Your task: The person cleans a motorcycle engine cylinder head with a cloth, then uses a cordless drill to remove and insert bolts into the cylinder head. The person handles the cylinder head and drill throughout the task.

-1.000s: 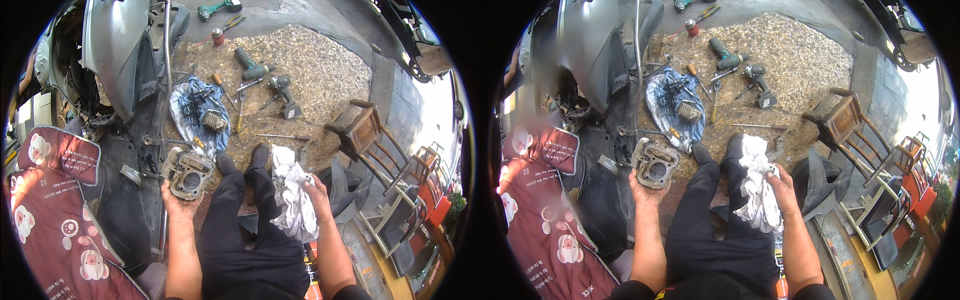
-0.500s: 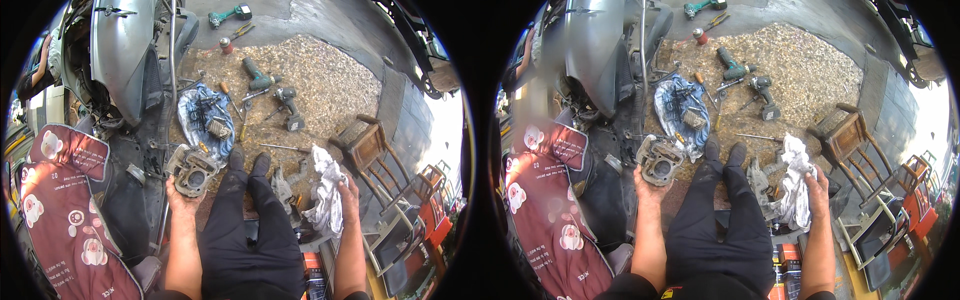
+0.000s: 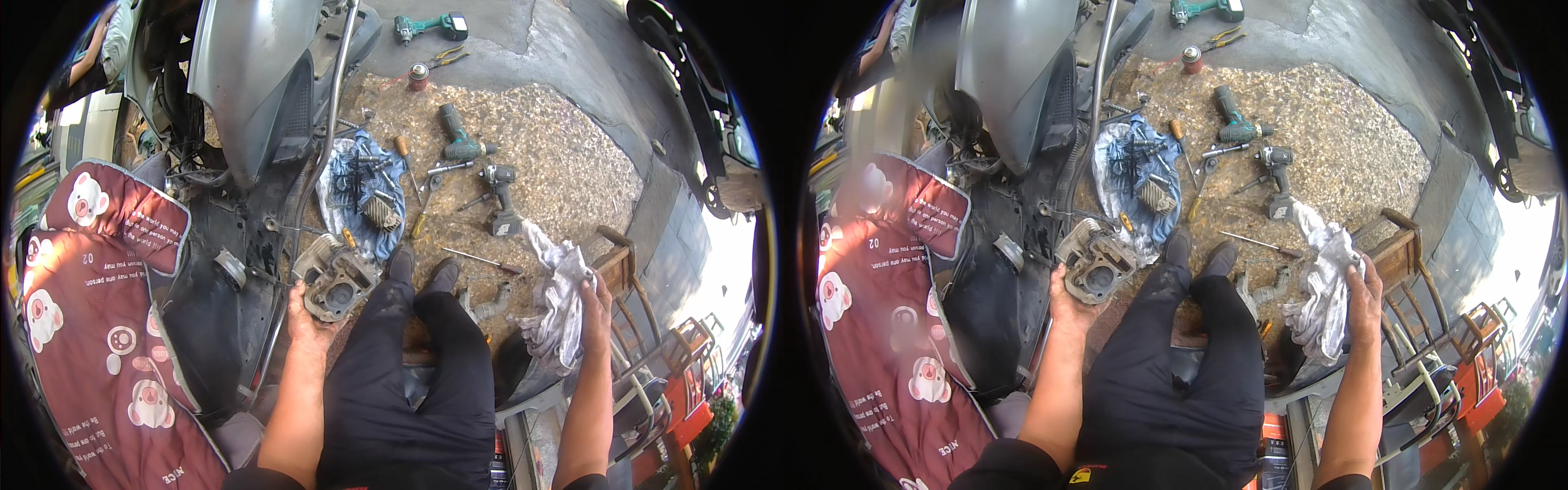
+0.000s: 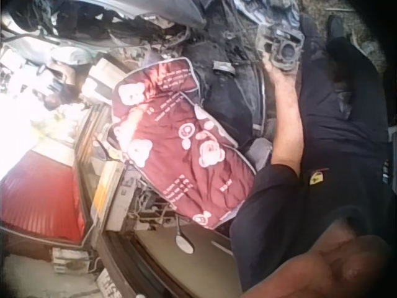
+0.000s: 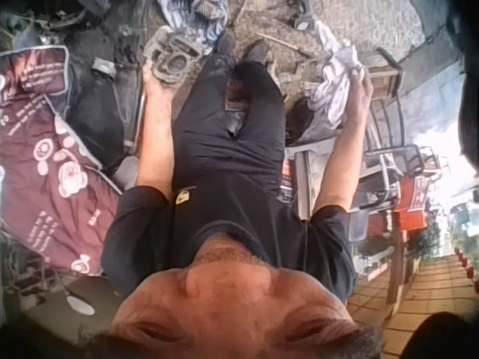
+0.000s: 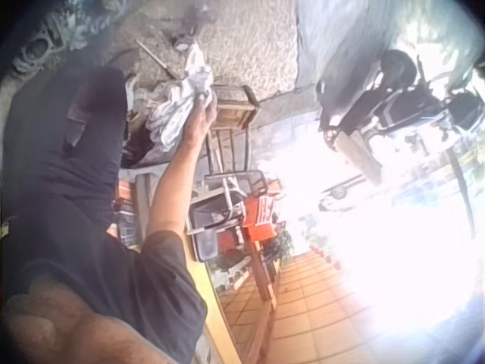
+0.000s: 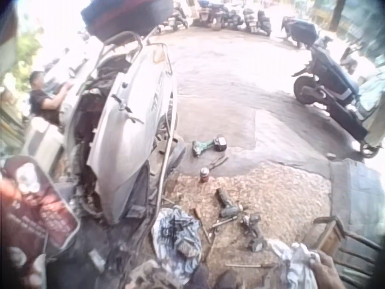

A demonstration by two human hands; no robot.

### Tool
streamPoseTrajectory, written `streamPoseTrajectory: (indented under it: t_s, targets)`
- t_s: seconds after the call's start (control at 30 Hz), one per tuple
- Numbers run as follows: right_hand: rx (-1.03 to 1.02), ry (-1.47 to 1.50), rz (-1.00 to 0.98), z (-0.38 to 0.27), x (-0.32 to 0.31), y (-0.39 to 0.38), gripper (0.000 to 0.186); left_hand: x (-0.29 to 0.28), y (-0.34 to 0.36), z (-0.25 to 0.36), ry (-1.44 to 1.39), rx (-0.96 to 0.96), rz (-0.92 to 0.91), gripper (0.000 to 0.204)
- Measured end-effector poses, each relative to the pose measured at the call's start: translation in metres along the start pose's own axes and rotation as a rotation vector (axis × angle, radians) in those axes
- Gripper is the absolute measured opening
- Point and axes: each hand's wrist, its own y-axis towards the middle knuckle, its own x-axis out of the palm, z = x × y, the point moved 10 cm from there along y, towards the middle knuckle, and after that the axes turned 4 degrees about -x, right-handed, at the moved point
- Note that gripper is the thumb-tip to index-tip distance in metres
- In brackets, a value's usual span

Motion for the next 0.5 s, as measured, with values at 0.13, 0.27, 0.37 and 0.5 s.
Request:
streamPoseTrajectory:
  t_s: [0.13,0.27,0.37,0.5]
  targets:
    - [-0.001,0.023,0.01,0.006,-0.009,0.042,0.045,-0.008,-0.004,0.006,0.01,0.037,0.073,0.067]
    - [-0.029,-0.09,0.023,0.01,-0.029,0.102,0.046,-0.011,-0.008,0.0,-0.084,0.077,0.098,0.066]
    - [-0.087,-0.094,-0.094,0.001,-0.042,0.143,0.041,-0.017,-0.011,-0.014,-0.141,0.081,0.155,0.065]
    - [-0.143,-0.293,0.043,-0.013,-0.082,0.193,0.035,-0.015,-0.011,-0.041,-0.217,0.052,0.15,0.064]
